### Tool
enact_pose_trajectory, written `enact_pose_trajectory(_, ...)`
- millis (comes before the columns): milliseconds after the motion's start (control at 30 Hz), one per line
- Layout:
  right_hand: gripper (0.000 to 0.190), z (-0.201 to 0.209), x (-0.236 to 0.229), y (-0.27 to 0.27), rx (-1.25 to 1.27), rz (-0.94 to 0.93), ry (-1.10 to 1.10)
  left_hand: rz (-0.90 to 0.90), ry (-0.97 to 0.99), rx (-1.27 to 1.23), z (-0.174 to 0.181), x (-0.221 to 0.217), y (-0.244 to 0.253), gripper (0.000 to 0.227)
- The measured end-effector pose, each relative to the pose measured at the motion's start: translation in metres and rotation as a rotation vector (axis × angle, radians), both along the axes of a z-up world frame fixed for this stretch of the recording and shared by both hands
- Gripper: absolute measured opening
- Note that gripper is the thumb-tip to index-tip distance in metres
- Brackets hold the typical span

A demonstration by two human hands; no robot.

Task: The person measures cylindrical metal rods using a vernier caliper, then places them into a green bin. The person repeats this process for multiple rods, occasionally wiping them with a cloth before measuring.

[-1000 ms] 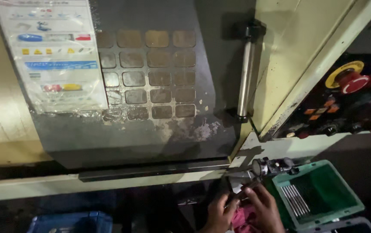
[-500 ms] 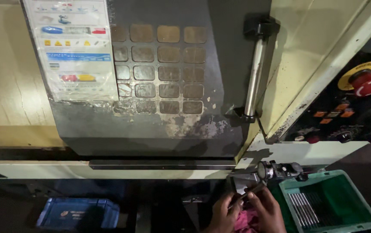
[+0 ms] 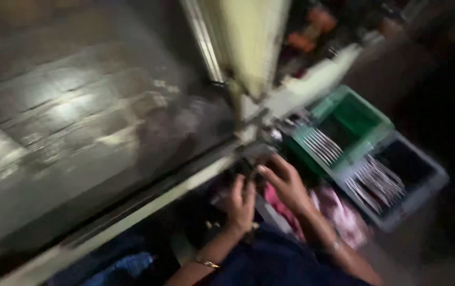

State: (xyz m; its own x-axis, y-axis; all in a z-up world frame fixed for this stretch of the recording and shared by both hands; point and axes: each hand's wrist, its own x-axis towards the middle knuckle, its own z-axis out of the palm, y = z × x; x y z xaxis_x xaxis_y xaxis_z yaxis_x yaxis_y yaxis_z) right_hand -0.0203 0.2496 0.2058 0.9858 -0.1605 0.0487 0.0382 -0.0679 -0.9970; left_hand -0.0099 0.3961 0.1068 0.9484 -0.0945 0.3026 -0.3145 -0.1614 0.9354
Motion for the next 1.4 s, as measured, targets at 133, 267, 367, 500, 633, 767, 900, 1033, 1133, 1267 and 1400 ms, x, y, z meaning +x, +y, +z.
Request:
enact_pose_trajectory(133,0.027,-0.011,-0.020,-0.013,-0.002,-0.132,0.049,-0.280,0.240,-0.133,0.011,-0.006,-0.008,0.032)
enact_pose_trajectory(267,0.029,-0.034,-0.042,-0.028,0.230,-0.308,0.035,-0.457,0.232,-0.068,0.018,-0.005,-0.033,0.025)
enact_pose_trajectory(367,0.036,-0.077,-0.058,-0.053,0.304,-0.455,0.058,-0.587,0.161,0.021,-0.010,0.002,-0.065,0.024)
enact_pose_trajectory(500,0.037,-0.158,-0.086,-0.079,0.279,-0.629,0.151,-0.676,0.245,0.226,-0.079,-0.004,-0.099,0.025)
enact_pose_trajectory(633,0.032,-0.222,-0.105,-0.097,0.315,-0.737,0.247,-0.762,0.267,0.254,-0.142,-0.010,-0.126,0.024)
enact_pose_trajectory(767,0.040,-0.247,-0.131,-0.110,-0.737,-0.817,0.274,-0.751,0.671,0.138,-0.184,-0.020,-0.151,0.024)
enact_pose_trajectory(900,0.051,-0.250,-0.137,-0.125,-1.389,-0.936,0.296,-0.710,0.694,0.259,-0.200,-0.016,-0.166,0.024)
enact_pose_trajectory(1033,0.059,-0.262,-0.131,-0.133,-0.967,-0.832,0.561,-0.662,0.678,0.242,-0.212,-0.014,-0.171,0.023)
enact_pose_trajectory(1133,0.038,-0.265,-0.124,-0.147,-0.980,-0.695,0.806,-0.623,0.718,0.239,-0.211,-0.009,-0.172,0.023)
enact_pose_trajectory(1267,0.035,-0.258,-0.105,-0.160,-0.832,-0.637,0.592,-0.518,0.580,0.240,-0.204,0.002,-0.170,0.024)
enact_pose_trajectory(1400,0.040,-0.249,-0.065,-0.148,-0.051,-0.670,0.206,-0.451,0.409,0.187,-0.170,0.005,-0.179,0.028)
